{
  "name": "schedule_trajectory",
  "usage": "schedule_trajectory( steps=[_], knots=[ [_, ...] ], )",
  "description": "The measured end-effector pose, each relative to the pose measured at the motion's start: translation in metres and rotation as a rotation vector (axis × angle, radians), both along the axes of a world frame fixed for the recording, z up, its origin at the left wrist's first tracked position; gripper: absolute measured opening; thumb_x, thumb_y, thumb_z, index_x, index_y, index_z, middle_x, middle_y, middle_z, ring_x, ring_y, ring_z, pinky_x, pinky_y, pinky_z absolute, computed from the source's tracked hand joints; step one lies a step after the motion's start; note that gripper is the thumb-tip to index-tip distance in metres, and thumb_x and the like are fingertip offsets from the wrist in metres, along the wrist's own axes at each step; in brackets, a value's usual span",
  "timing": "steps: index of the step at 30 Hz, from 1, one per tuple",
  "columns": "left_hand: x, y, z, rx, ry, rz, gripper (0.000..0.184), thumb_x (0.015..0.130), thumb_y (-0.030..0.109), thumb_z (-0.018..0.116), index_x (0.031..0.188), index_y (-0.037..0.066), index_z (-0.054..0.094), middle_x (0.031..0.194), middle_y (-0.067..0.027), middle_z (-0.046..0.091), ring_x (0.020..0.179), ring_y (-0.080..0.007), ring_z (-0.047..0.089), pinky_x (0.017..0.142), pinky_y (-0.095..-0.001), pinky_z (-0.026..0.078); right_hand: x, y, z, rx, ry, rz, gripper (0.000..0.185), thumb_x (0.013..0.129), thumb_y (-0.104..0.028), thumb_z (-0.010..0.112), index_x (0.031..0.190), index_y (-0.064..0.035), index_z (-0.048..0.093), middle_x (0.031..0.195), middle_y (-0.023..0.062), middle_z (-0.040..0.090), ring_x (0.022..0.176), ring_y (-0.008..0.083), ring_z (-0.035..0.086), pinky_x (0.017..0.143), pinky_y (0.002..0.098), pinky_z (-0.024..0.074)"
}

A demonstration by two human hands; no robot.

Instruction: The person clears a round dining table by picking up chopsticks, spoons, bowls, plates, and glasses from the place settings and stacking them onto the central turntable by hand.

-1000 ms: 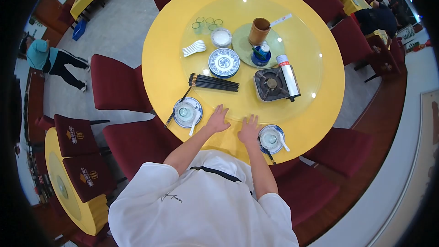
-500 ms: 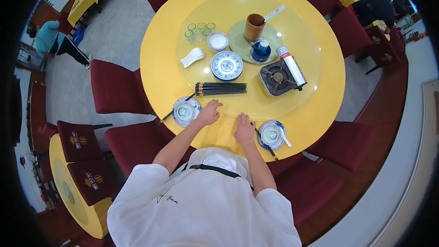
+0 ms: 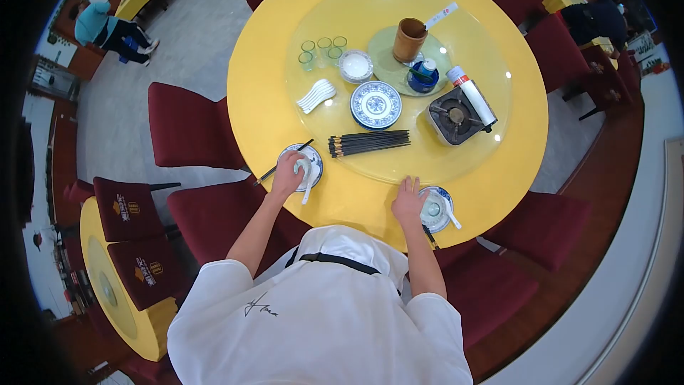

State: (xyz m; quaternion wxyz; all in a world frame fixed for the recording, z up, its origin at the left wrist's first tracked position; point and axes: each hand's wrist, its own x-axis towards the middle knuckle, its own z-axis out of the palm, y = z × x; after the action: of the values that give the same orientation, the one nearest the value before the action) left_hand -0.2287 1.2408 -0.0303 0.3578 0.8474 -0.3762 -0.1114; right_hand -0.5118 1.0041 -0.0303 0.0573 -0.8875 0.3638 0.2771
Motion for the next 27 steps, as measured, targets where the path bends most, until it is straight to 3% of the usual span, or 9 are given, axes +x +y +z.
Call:
schedule_trajectory(
  steps=[5,9,15,21,27],
  knots=[
    [-0.001,0.005,-0.004,0.023,0.0,-0.021,0.033,0.073,0.003,0.062,0.106,0.0,0.061,0.116,-0.0212,0.054,0.114,-0.0387,0.049,0.099,-0.0447,0.04,0.002,-0.007,-0.023,-0.088,0.07,-0.08,0.076,0.082,-0.029,0.059,0.146,-0.0053,0.026,0.155,0.011,0.02,0.144,0.0313,0.012,0.11,0.0637,0.015],
    [-0.011,-0.013,-0.02,0.089,-0.063,-0.155,0.043,0.073,0.005,0.062,0.115,-0.001,0.057,0.124,-0.0252,0.05,0.122,-0.0415,0.044,0.103,-0.0449,0.037,0.02,0.02,-0.015,-0.013,-0.091,-0.044,0.079,0.081,-0.031,0.061,0.146,-0.0052,0.025,0.154,0.0154,0.02,0.144,0.032,0.013,0.11,0.0627,0.016],
    [-0.019,-0.049,-0.041,0.342,-0.052,-0.293,0.053,0.074,0.01,0.058,0.125,-0.003,0.05,0.136,-0.0286,0.04,0.131,-0.0433,0.033,0.108,-0.0487,0.032,0.047,0.056,-0.019,0.182,-0.177,-0.073,0.081,0.081,-0.027,0.062,0.148,-0.0074,0.021,0.155,0.0121,0.018,0.144,0.028,0.015,0.111,0.0599,0.0182],
    [-0.031,-0.066,-0.054,0.421,-0.054,-0.348,0.056,0.074,0.009,0.057,0.128,-0.003,0.048,0.143,-0.0283,0.032,0.136,-0.0416,0.026,0.109,-0.0513,0.028,0.02,0.028,-0.029,0.095,-0.166,-0.052,0.077,0.081,-0.028,0.061,0.146,-0.007,0.026,0.155,0.0133,0.019,0.143,0.0305,0.018,0.112,0.0548,0.0193],
    [-0.057,-0.061,-0.068,0.56,-0.049,-0.413,0.058,0.074,0.011,0.058,0.129,-0.001,0.047,0.15,-0.0281,0.02,0.142,-0.0389,0.015,0.112,-0.0507,0.023,0.012,0.014,-0.039,0.036,-0.101,-0.029,0.07,0.081,-0.029,0.06,0.142,-0.0063,0.035,0.153,0.0139,0.024,0.143,0.0319,0.017,0.112,0.0586,0.0167]
  ],
)
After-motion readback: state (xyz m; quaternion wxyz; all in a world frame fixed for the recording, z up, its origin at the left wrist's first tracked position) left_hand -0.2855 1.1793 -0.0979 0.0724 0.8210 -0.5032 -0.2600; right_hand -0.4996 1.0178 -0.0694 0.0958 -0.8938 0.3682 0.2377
